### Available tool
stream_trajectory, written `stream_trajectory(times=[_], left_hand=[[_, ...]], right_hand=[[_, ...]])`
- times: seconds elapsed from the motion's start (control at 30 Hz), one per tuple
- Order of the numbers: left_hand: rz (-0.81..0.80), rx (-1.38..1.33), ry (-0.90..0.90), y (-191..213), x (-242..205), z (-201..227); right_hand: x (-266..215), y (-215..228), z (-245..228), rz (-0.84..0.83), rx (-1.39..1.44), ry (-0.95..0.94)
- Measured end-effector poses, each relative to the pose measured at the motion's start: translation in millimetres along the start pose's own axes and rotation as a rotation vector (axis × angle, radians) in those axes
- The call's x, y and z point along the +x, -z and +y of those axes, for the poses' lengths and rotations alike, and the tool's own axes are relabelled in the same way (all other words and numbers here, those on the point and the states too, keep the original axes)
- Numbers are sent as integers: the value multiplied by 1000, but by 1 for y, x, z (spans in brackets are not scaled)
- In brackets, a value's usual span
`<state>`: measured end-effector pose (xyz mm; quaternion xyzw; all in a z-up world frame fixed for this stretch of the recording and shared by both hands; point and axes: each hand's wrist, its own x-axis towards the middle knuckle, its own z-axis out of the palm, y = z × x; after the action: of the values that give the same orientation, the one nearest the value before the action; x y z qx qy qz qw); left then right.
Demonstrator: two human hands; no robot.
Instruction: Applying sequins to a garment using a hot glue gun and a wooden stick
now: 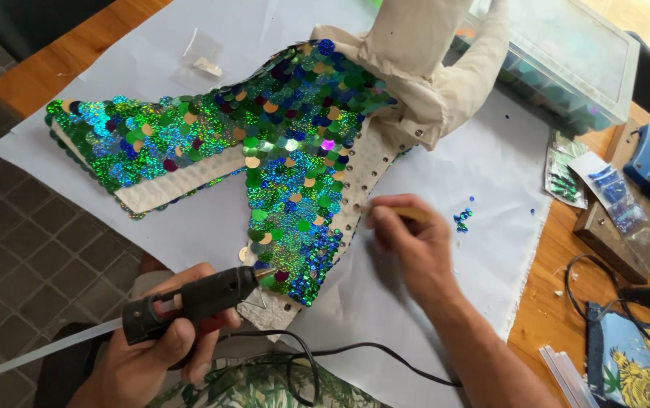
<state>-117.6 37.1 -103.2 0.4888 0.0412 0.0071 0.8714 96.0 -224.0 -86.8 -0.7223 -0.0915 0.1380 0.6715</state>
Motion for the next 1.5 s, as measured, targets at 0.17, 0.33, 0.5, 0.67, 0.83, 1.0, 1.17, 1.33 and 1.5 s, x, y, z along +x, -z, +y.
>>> stream_trajectory(times=[0.17,0.33,0.5,0.67,0.83,1.0,1.17,1.33,1.5], left_hand=[[38,132,144,-20,7,29],[-17,106,194,-2,9,13],[-17,58,278,-3,13,8],[6,85,356,2,17,0],[97,215,276,-21,20,18],[142,220,303,-21,23,18],[111,209,289,-20,26,16],[104,436,225,-33,43,38],[160,635,378,-46,69,57]], right_hand=[[-4,53,-23,222,2,202],[-16,101,-14,336,-212,187],[-18,113,-1,463,-367,99],[-3,122,10,434,-354,162],[9,125,8,422,-412,160],[12,131,12,377,-524,186],[14,127,8,408,-601,183],[22,127,-5,454,-403,-65],[28,145,6,393,148,-80]])
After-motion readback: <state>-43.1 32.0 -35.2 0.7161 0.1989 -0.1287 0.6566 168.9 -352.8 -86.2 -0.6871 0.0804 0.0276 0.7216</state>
